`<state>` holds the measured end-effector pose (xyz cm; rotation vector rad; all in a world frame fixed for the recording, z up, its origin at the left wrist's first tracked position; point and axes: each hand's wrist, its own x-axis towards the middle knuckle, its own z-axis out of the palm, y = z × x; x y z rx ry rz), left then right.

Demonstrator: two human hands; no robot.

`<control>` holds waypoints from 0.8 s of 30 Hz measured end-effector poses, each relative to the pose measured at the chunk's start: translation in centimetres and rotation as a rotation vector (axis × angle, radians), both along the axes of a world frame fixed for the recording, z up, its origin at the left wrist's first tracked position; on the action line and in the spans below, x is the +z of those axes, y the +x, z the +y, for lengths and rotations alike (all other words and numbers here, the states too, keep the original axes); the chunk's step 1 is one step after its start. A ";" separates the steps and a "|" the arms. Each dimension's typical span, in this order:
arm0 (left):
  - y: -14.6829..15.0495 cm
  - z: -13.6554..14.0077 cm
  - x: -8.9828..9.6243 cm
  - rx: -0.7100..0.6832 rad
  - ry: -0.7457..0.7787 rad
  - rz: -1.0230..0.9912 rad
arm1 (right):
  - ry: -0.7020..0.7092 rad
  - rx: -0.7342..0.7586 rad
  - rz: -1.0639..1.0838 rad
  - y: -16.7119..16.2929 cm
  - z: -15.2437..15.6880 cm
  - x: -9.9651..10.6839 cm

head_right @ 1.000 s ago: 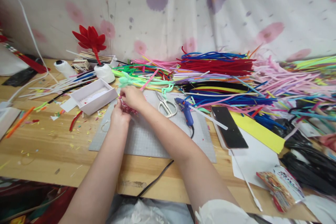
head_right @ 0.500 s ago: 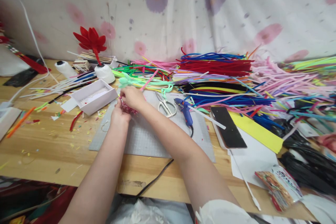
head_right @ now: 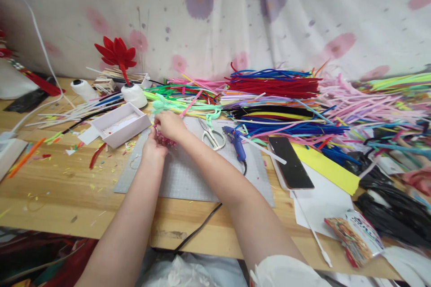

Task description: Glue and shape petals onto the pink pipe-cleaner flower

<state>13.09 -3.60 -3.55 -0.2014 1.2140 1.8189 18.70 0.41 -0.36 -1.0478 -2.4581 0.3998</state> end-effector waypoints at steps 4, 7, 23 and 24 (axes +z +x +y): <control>-0.3 -0.9 0.7 -0.011 -0.039 -0.015 | -0.033 -0.016 0.006 0.1 0.0 0.3; -0.9 -1.6 0.6 0.020 -0.050 0.066 | -0.062 -0.032 0.007 0.2 -0.1 0.6; -3.9 -2.9 -0.4 -0.257 0.084 1.470 | -0.168 -0.022 0.049 1.6 0.3 1.3; -3.8 -2.9 -0.3 -0.243 0.076 1.486 | -0.166 -0.020 0.055 1.6 0.2 1.3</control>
